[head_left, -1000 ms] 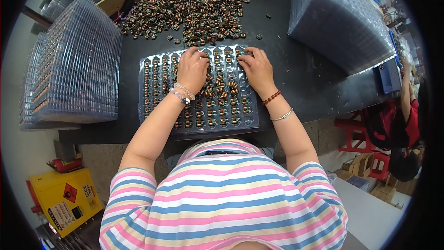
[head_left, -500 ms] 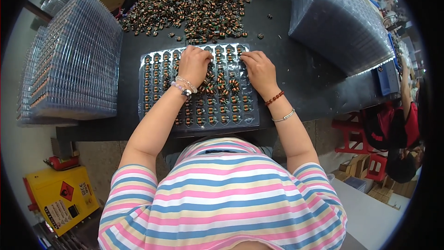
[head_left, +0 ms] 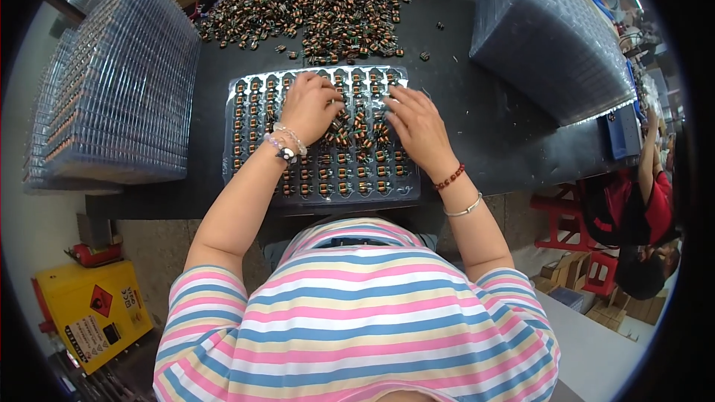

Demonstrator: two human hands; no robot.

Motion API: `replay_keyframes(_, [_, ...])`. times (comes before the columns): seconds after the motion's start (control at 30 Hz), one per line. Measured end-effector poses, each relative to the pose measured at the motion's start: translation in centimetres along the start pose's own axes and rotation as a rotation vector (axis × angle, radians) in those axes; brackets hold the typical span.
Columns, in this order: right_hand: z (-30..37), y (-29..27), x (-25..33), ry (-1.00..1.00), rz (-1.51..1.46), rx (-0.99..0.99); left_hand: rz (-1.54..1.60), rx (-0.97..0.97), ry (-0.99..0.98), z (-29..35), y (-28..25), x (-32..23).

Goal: The person sorts small electronic or mechanical components by hand, placing them into a plastic organizer tray.

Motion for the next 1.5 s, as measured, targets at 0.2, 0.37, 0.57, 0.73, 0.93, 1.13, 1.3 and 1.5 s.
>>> replay_keyframes(0.2, [1.5, 0.6, 1.9, -0.109, -0.025, 0.076, -0.059, 0.099, -0.011, 0.5, 0.6, -0.6])
replay_keyframes(0.37, [1.8, -0.1, 2.4, -0.105, -0.064, 0.023, 0.16, 0.047, -0.037, -0.5, 0.6, -0.9])
replay_keyframes(0.57, [2.6, -1.4, 1.2, 0.072, -0.173, -0.183, 0.195, 0.214, -0.118, -2.9, 4.0, -3.1])
replay_keyframes(0.73, [3.3, -1.4, -1.5, 0.386, -0.472, -0.205, 0.032, 0.139, 0.082, -3.7, 4.2, -3.8])
replay_keyframes(0.93, [2.7, -0.2, -3.6, 0.424, -0.77, -0.318, 0.16, 0.039, 0.106, -3.4, 2.3, -3.7])
replay_keyframes(1.13, [2.1, 1.6, -5.4, 0.654, -1.107, -0.4, -0.062, 0.104, 0.078, -1.2, 2.7, -2.1])
replay_keyframes(1.3, [2.0, 1.8, -6.7, 0.747, -1.198, -0.505, -0.063, -0.007, 0.136, -0.5, 2.8, -2.5])
replay_keyframes(1.5, [2.2, 1.2, -7.5, 0.623, -1.157, -0.616, 0.077, -0.068, 0.193, -0.5, 2.8, -2.9])
Point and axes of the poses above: each hand's wrist, its own z-axis away from the middle knuckle, its own y-axis out of the palm, x = y × z, the point moved 6 cm from there along -z, towards the middle knuckle, and after that the axes turned 8 degrees about -y, right-handed, at the moved point
